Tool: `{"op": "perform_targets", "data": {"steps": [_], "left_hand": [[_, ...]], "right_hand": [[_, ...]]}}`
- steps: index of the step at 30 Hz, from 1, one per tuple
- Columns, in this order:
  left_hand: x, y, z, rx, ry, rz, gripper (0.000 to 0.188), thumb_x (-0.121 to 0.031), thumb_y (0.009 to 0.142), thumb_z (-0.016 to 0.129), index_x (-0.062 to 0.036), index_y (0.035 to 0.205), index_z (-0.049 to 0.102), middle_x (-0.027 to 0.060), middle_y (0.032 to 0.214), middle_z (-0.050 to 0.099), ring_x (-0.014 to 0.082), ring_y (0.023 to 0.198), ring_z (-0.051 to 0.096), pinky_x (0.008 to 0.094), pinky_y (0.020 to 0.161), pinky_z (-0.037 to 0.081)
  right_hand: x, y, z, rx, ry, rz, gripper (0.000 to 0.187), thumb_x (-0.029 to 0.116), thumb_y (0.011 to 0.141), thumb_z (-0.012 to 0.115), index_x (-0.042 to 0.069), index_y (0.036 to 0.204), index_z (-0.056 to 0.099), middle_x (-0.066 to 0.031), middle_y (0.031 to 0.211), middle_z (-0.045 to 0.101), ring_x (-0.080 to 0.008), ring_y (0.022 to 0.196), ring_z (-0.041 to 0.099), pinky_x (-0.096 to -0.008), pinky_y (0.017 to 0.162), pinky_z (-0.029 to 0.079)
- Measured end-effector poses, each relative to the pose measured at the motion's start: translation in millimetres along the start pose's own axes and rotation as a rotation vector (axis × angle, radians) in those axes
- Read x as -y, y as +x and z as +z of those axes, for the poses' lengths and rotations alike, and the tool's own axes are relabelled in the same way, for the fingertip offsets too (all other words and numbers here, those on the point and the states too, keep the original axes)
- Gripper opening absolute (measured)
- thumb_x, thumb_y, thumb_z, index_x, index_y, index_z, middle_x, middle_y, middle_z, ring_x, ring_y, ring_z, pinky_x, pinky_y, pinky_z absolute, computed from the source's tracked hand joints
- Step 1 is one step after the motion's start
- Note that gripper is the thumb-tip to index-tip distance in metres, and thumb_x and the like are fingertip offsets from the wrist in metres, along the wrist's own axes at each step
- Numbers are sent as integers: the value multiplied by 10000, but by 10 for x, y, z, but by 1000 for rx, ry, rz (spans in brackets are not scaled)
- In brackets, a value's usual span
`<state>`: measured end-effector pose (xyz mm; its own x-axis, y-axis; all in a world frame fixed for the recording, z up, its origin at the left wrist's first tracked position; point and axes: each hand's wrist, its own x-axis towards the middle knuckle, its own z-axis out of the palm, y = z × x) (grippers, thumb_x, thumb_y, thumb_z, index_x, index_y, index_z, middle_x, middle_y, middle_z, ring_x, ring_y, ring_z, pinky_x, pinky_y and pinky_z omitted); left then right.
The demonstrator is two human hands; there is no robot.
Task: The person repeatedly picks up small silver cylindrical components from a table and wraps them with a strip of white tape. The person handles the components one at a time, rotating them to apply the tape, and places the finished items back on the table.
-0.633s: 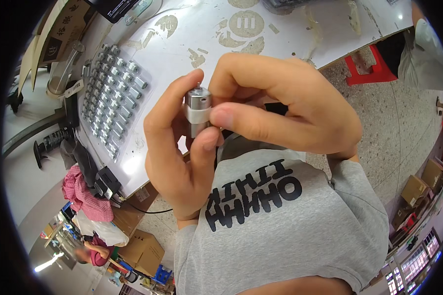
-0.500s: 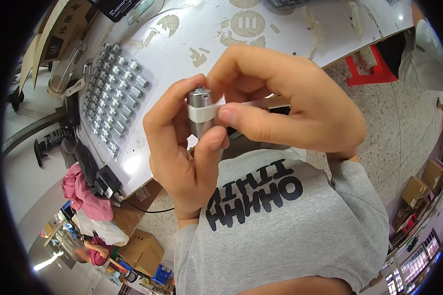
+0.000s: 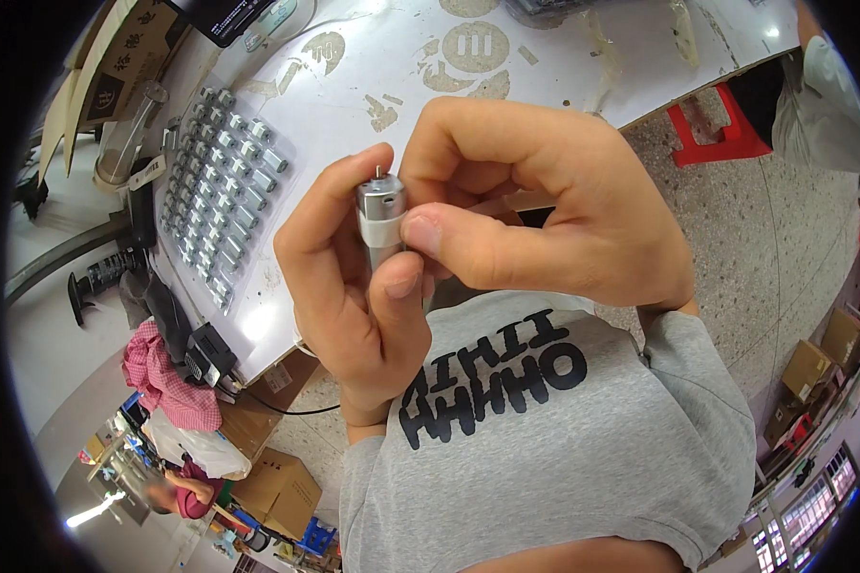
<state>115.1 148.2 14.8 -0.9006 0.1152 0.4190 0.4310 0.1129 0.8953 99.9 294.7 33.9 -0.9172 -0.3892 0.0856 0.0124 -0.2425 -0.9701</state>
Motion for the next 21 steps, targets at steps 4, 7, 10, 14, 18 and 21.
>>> {"op": "perform_targets", "data": {"steps": [4,7,10,14,18,21], "left_hand": [[-6,25,-42,109,129,0,418,-220,864,489,62,1144,359,155,1042,507,185,872,544,263,767,432],[-72,84,-152,218,294,-73,358,-174,847,523,21,1129,419,134,860,572,191,744,582,277,663,462],[-88,190,-252,301,421,-54,299,-50,743,610,10,1013,498,124,803,576,204,633,574,284,554,458],[-152,309,-383,418,289,-280,211,-16,745,555,-19,948,496,107,759,591,181,641,606,258,587,463],[-166,373,-457,503,71,-412,183,1,753,496,-11,935,486,79,759,589,139,677,611,227,617,453],[-123,391,-452,474,-38,-386,171,9,757,466,-3,927,481,35,737,555,76,658,564,195,602,424]], "right_hand": [[-53,-26,5,-74,-260,-107,44,2,755,537,1,783,504,-8,652,518,-23,584,466,-167,506,380],[-93,1,17,-102,-458,-133,62,-1,741,549,0,786,506,-20,629,515,-38,540,460,-184,480,373],[-66,48,-19,-39,-708,-286,101,-10,705,575,9,785,515,-43,600,502,-136,484,460,-247,458,371],[-97,116,14,13,-905,-499,123,53,661,582,45,761,511,-30,610,494,-179,476,464,-283,464,380],[-72,160,57,37,-1063,-745,104,42,641,571,48,702,487,-15,609,450,-138,476,434,-241,474,361],[-81,230,86,-9,-1226,-928,87,42,645,557,56,673,476,-3,585,419,-113,474,417,-221,478,348]]}}
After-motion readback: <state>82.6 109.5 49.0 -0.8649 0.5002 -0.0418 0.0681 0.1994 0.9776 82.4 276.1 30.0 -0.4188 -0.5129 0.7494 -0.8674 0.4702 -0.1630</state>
